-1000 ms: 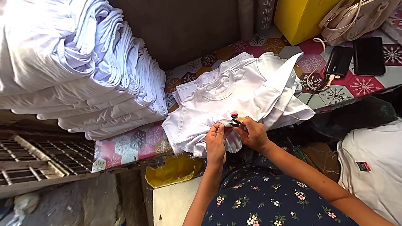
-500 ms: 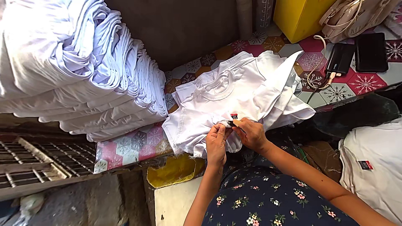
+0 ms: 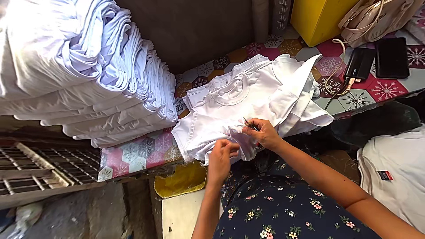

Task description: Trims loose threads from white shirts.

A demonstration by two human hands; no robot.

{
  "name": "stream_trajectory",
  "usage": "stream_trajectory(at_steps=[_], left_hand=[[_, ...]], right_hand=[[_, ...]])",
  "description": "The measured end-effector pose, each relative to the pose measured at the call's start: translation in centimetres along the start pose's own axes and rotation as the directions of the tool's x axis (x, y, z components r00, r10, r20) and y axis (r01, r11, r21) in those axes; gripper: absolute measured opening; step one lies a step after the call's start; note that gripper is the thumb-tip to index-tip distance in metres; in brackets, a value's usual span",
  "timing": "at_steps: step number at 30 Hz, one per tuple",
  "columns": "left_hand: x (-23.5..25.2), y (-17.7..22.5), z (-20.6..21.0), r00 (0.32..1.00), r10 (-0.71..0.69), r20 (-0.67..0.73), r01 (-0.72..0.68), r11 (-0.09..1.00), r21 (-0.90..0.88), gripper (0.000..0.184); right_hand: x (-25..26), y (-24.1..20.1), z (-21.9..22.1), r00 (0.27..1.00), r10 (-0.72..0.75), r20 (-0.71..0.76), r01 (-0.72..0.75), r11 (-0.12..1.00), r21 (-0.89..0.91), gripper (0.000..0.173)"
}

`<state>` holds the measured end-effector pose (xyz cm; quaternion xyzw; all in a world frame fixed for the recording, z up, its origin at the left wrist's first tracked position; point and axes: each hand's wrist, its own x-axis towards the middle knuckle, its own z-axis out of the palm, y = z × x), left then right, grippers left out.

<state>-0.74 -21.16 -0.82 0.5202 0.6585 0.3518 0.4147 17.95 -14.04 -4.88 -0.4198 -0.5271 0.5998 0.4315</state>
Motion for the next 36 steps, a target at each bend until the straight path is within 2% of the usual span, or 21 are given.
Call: stream_trajectory(at_steps=[1,2,3,4,6,8,9,11,13,15,17,21,22,24,26,27,28,30,32,34,36], left_hand=[[-0.7,-0.6,-2.2,0.998,-0.027,-0.055,0.041,0.96,0.276,0.023],[-1.3,-1.2,-4.4,0.99,-0.053,-0.13,0.108,0.878,0.467,0.028],[-1.7,-1.7,-6.2,0.977,-0.064,-0.205,0.168,0.821,0.546,0.03],[-1.9,-2.2,-7.3,0.961,-0.033,-0.274,0.187,0.809,0.557,0.03],[-1.8,-2.1,-6.8,0.95,0.057,-0.308,0.089,0.894,0.439,0.028],[-0.6,-0.6,-3.7,0.982,-0.006,-0.187,0.017,0.998,0.053,0.026],[0.3,0.0,-1.7,0.994,-0.068,-0.09,0.048,0.978,-0.205,0.025],[2.2,1.0,1.7,0.982,-0.185,0.028,0.162,0.766,-0.623,0.022],[3.5,1.4,3.7,0.965,-0.257,0.053,0.192,0.554,-0.81,0.019],[3.9,1.6,4.4,0.967,-0.252,0.024,0.149,0.491,-0.858,0.017],[3.6,1.8,4.6,0.973,-0.233,-0.003,0.119,0.509,-0.853,0.018],[2.7,1.5,4.9,0.98,-0.199,-0.029,0.089,0.555,-0.827,0.02],[2.8,1.3,4.8,0.98,-0.195,-0.033,0.082,0.553,-0.829,0.021],[3.0,1.0,4.6,0.975,-0.218,-0.033,0.089,0.525,-0.846,0.019],[3.2,1.2,4.3,0.959,-0.282,-0.024,0.121,0.488,-0.864,0.014],[3.3,1.4,4.2,0.953,-0.302,-0.023,0.132,0.481,-0.867,0.013],[3.3,1.6,4.1,0.949,-0.313,-0.024,0.135,0.478,-0.868,0.013],[3.1,1.7,4.2,0.95,-0.309,-0.034,0.128,0.49,-0.862,0.013],[2.8,1.6,4.6,0.962,-0.27,-0.045,0.11,0.531,-0.84,0.014],[2.6,1.6,4.9,0.972,-0.228,-0.062,0.086,0.585,-0.807,0.014],[2.6,1.4,5.0,0.976,-0.204,-0.076,0.066,0.608,-0.791,0.016]], right_hand=[[0.0,0.0,0.0,1.0,0.007,-0.014,-0.007,1.0,0.018,0.008],[0.0,-0.1,-0.1,1.0,0.008,-0.025,-0.007,0.999,0.032,0.01],[-0.1,-0.2,-0.1,1.0,0.002,-0.028,-0.001,1.0,0.032,0.013],[-0.1,-0.3,-0.1,1.0,-0.009,-0.023,0.009,1.0,0.022,0.015],[0.1,-0.3,0.0,0.999,-0.041,0.013,0.041,0.999,-0.021,0.016],[0.3,-0.6,0.3,0.996,-0.074,0.054,0.078,0.995,-0.069,0.015],[0.4,-0.8,0.4,0.993,-0.089,0.072,0.096,0.991,-0.094,0.015],[0.3,-1.2,0.6,0.989,-0.123,0.076,0.133,0.98,-0.145,0.012],[-0.3,-1.4,0.5,0.982,-0.19,-0.006,0.184,0.956,-0.228,0.011],[-1.1,-1.2,0.2,0.943,-0.313,-0.113,0.258,0.902,-0.347,0.021],[-1.5,-0.6,0.3,0.89,-0.428,-0.158,0.321,0.834,-0.449,0.024],[-1.4,0.5,1.5,0.813,-0.573,-0.1,0.434,0.712,-0.551,0.012],[-1.7,0.4,1.8,0.84,-0.54,-0.055,0.434,0.728,-0.531,0.012],[-3.2,0.1,1.9,0.932,-0.341,0.123,0.36,0.828,-0.429,0.015],[-4.5,0.4,1.8,0.93,-0.22,0.295,0.321,0.877,-0.358,0.017],[-4.9,0.7,1.6,0.924,-0.232,0.305,0.335,0.875,-0.349,0.016],[-5.1,0.8,1.4,0.928,-0.273,0.254,0.352,0.866,-0.354,0.016],[-4.6,0.6,1.4,0.929,-0.369,0.042,0.354,0.845,-0.402,0.02],[-3.3,0.2,1.5,0.883,-0.452,-0.126,0.339,0.8,-0.496,0.024],[-2.0,0.3,1.8,0.833,-0.53,-0.155,0.355,0.729,-0.586,0.023],[-1.5,0.6,2.2,0.817,-0.563,-0.126,0.389,0.699,-0.6,0.014]])
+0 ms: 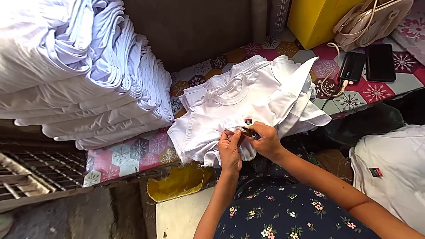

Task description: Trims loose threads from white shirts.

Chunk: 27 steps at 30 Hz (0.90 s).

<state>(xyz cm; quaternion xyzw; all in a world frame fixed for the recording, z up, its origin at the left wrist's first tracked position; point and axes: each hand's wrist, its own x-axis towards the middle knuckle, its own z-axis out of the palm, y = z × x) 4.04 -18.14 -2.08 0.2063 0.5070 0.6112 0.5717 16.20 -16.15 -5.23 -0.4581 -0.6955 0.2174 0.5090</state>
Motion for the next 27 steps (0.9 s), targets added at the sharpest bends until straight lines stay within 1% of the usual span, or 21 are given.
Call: stream_trajectory(at_steps=[1,3,4,6,7,8,9,11,13,14,15,16,17,19,20,22,24,25,27], left_hand=[[0.1,0.0,-0.1,1.0,0.004,0.001,-0.004,1.0,-0.006,0.016],[0.3,0.0,-0.4,1.0,-0.01,-0.006,0.01,0.999,-0.031,0.015],[0.4,0.1,-0.4,0.999,-0.037,-0.018,0.036,0.998,-0.057,0.013],[0.5,0.4,-0.3,0.991,-0.126,-0.054,0.119,0.985,-0.122,0.01],[0.6,0.7,-0.2,0.985,-0.158,-0.067,0.147,0.979,-0.143,0.012],[0.7,0.8,-0.1,0.981,-0.181,-0.074,0.168,0.974,-0.154,0.013],[0.6,1.0,0.0,0.978,-0.196,-0.076,0.182,0.97,-0.159,0.013],[0.5,1.1,0.0,0.978,-0.2,-0.063,0.188,0.969,-0.159,0.012],[0.2,1.1,0.0,0.979,-0.198,-0.047,0.189,0.97,-0.152,0.013],[0.1,1.1,0.1,0.98,-0.196,-0.034,0.189,0.972,-0.143,0.014],[0.1,1.1,0.1,0.981,-0.195,-0.022,0.191,0.973,-0.131,0.015],[0.1,1.0,0.0,0.981,-0.191,-0.016,0.188,0.974,-0.125,0.016],[0.2,0.9,-0.1,0.982,-0.186,-0.017,0.182,0.975,-0.128,0.017],[0.6,1.0,-0.4,0.985,-0.169,-0.03,0.163,0.975,-0.148,0.018],[0.7,1.3,-0.5,0.984,-0.17,-0.06,0.157,0.972,-0.177,0.019],[0.9,1.8,-0.4,0.98,-0.159,-0.121,0.132,0.97,-0.204,0.02],[0.9,1.9,-0.3,0.98,-0.151,-0.132,0.123,0.972,-0.198,0.02],[0.8,1.9,-0.3,0.982,-0.145,-0.125,0.12,0.975,-0.187,0.019],[0.5,1.7,-0.2,0.99,-0.11,-0.09,0.097,0.985,-0.139,0.018]], right_hand=[[-0.2,-0.1,0.1,1.0,0.0,0.031,-0.001,0.999,0.035,0.013],[-1.0,-0.4,-0.4,0.982,0.036,0.187,-0.065,0.986,0.153,0.013],[-1.7,-0.5,-0.8,0.952,0.042,0.302,-0.106,0.975,0.197,0.015],[-3.2,-0.4,-1.7,0.859,0.015,0.511,-0.146,0.965,0.218,0.015],[-3.8,-0.2,-1.9,0.84,0.004,0.542,-0.135,0.97,0.202,0.015],[-4.2,0.0,-2.0,0.864,0.01,0.503,-0.113,0.978,0.176,0.016],[-4.3,0.0,-2.1,0.908,0.027,0.419,-0.1,0.983,0.154,0.018],[-3.2,0.1,-1.8,0.983,0.007,0.182,-0.028,0.994,0.109,0.021],[-1.4,0.6,-1.2,0.994,-0.111,0.009,0.11,0.993,0.05,0.021],[-0.5,0.8,-0.8,0.983,-0.183,-0.034,0.183,0.983,0.017,0.019],[0.0,1.1,-0.4,0.969,-0.242,-0.047,0.243,0.97,-0.004,0.015],[0.1,1.1,0.1,0.959,-0.281,-0.026,0.281,0.96,-0.003,0.011],[-0.1,0.9,0.3,0.956,-0.293,0.03,0.293,0.956,0.013,0.01],[-1.4,0.3,0.5,0.95,-0.269,0.156,0.26,0.963,0.076,0.012],[-2.1,0.2,0.5,0.956,-0.234,0.176,0.219,0.97,0.104,0.014],[-2.5,0.3,-0.2,0.983,-0.096,0.159,0.077,0.99,0.118,0.021],[-1.7,0.7,-0.8,0.996,0.037,0.085,-0.046,0.994,0.099,0.027],[-1.1,1.1,-1.0,0.997,0.061,0.051,-0.065,0.994,0.088,0.029],[0.1,1.5,-1.2,0.999,0.043,0.013,-0.044,0.994,0.095,0.033]])
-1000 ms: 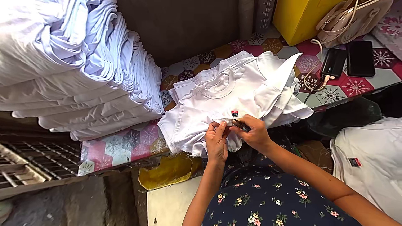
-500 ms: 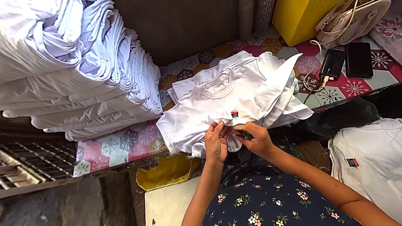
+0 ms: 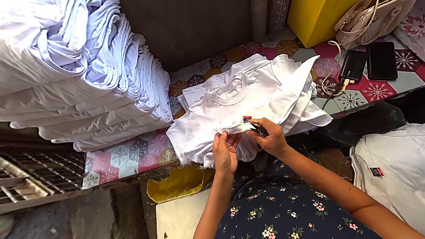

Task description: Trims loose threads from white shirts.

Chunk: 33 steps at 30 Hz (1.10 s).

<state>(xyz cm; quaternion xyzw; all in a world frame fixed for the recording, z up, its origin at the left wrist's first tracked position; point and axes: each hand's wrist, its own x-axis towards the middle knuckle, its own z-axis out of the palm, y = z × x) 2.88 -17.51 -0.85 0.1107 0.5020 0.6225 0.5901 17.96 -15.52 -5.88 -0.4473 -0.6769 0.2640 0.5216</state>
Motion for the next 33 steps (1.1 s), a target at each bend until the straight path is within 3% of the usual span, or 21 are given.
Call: stream_trajectory(at_steps=[3,6,11,17,21,23,25,28,31,33], left_hand=[[-0.5,-0.9,-0.4,0.99,0.096,0.1,-0.109,0.985,0.132,0.014],[-0.6,-2.3,-1.4,0.952,0.227,0.205,-0.276,0.927,0.255,0.013],[-0.3,-4.0,-2.9,0.864,0.363,0.35,-0.49,0.768,0.413,0.014],[-0.1,-4.6,-3.4,0.883,0.326,0.339,-0.453,0.781,0.43,0.012],[-0.1,-5.1,-3.8,0.861,0.327,0.391,-0.493,0.727,0.478,0.013],[-0.1,-5.1,-3.8,0.857,0.323,0.402,-0.502,0.705,0.502,0.014],[-0.1,-5.1,-4.0,0.859,0.321,0.398,-0.5,0.693,0.519,0.013],[0.0,-5.1,-4.3,0.866,0.302,0.399,-0.481,0.722,0.498,0.012],[0.1,-4.9,-4.2,0.902,0.256,0.347,-0.401,0.793,0.458,0.01],[0.0,-4.6,-3.9,0.923,0.216,0.317,-0.34,0.845,0.414,0.01]], right_hand=[[1.4,-0.5,-0.1,0.999,-0.02,0.025,0.017,0.993,0.113,0.037],[2.0,-1.2,0.0,0.985,0.105,0.137,-0.137,0.959,0.25,0.028],[1.8,-1.8,0.2,0.917,0.239,0.32,-0.316,0.924,0.216,0.012],[1.4,-2.5,-1.6,0.856,0.215,0.47,-0.41,0.837,0.363,0.011],[2.7,-1.0,-0.4,0.916,0.19,0.353,-0.243,0.963,0.114,0.016],[3.7,-0.5,0.3,0.88,0.132,0.456,-0.167,0.985,0.037,0.021],[4.4,-0.4,0.7,0.792,0.11,0.601,-0.139,0.99,0.003,0.011],[4.5,-0.8,-0.3,0.737,0.109,0.667,-0.252,0.96,0.122,0.013],[3.2,-1.5,-2.7,0.751,0.142,0.644,-0.427,0.849,0.31,0.013],[1.8,-1.3,-3.8,0.782,0.183,0.596,-0.426,0.855,0.296,0.01]])
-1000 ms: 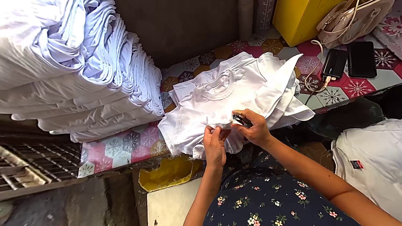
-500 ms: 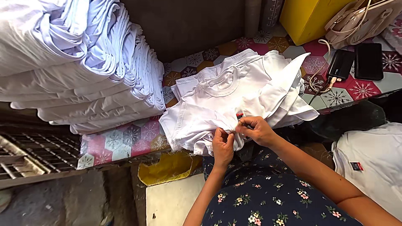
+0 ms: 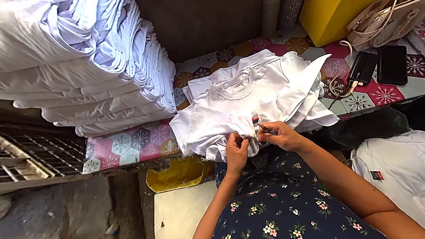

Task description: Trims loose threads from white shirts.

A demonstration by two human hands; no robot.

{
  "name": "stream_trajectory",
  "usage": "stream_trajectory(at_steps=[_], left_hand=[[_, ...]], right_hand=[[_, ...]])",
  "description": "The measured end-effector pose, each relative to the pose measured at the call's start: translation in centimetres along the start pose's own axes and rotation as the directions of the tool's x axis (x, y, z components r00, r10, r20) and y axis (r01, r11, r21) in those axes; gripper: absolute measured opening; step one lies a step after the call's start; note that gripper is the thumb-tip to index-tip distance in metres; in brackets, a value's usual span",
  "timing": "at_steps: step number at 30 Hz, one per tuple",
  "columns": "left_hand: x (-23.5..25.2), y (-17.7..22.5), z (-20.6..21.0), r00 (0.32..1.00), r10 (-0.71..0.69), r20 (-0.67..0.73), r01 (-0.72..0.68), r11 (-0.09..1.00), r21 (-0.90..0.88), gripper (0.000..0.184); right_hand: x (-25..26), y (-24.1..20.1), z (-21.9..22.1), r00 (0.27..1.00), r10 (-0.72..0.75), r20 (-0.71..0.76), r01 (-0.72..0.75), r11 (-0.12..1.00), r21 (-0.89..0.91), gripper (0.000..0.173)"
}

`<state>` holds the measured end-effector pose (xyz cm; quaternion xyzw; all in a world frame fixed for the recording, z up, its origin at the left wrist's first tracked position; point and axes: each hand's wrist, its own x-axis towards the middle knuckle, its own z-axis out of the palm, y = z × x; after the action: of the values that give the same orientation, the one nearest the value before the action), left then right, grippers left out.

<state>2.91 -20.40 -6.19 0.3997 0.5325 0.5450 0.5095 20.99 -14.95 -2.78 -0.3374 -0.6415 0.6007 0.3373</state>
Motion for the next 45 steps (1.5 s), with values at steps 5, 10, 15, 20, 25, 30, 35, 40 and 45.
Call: stream_trajectory(at_steps=[5,10,15,20,25,30,35,40,45], left_hand=[[0.9,1.6,-0.3,0.989,0.104,0.11,-0.115,0.988,0.101,0.014],[6.7,2.9,-4.7,0.924,0.377,0.063,-0.335,0.718,0.611,0.024],[14.1,1.0,-9.0,0.968,0.023,0.252,-0.235,0.451,0.861,0.041],[15.0,1.0,-9.1,0.964,0.012,0.267,-0.252,0.378,0.891,0.02],[10.5,4.2,-7.6,0.884,0.465,0.041,-0.264,0.426,0.865,0.029],[6.9,3.6,-1.1,0.801,0.516,0.303,-0.569,0.502,0.651,0.028],[7.1,2.3,-0.7,0.819,0.497,0.288,-0.557,0.565,0.609,0.008],[6.3,4.8,-5.6,0.927,0.374,0.014,-0.313,0.755,0.576,0.015],[11.0,3.3,-10.8,0.934,0.344,0.094,-0.238,0.406,0.882,0.024]], right_hand=[[0.8,2.6,0.4,0.974,-0.105,-0.199,0.036,0.946,-0.323,0.026],[3.8,2.1,-0.7,0.956,0.183,-0.228,-0.171,0.983,0.074,0.005],[4.8,2.0,-0.9,0.926,0.303,-0.227,-0.253,0.941,0.223,0.01],[5.1,2.8,-1.2,0.903,0.363,-0.232,-0.291,0.911,0.293,0.014],[5.1,2.4,-1.2,0.895,0.394,-0.211,-0.3,0.879,0.371,0.026],[5.2,2.0,-0.9,0.921,0.333,-0.202,-0.243,0.896,0.371,0.029],[4.9,1.9,-0.9,0.941,0.287,-0.181,-0.219,0.921,0.322,0.025],[4.3,2.3,-1.3,0.965,0.207,-0.159,-0.165,0.955,0.245,0.02],[3.2,2.7,-1.6,0.993,0.074,-0.092,-0.076,0.997,-0.018,0.011]])
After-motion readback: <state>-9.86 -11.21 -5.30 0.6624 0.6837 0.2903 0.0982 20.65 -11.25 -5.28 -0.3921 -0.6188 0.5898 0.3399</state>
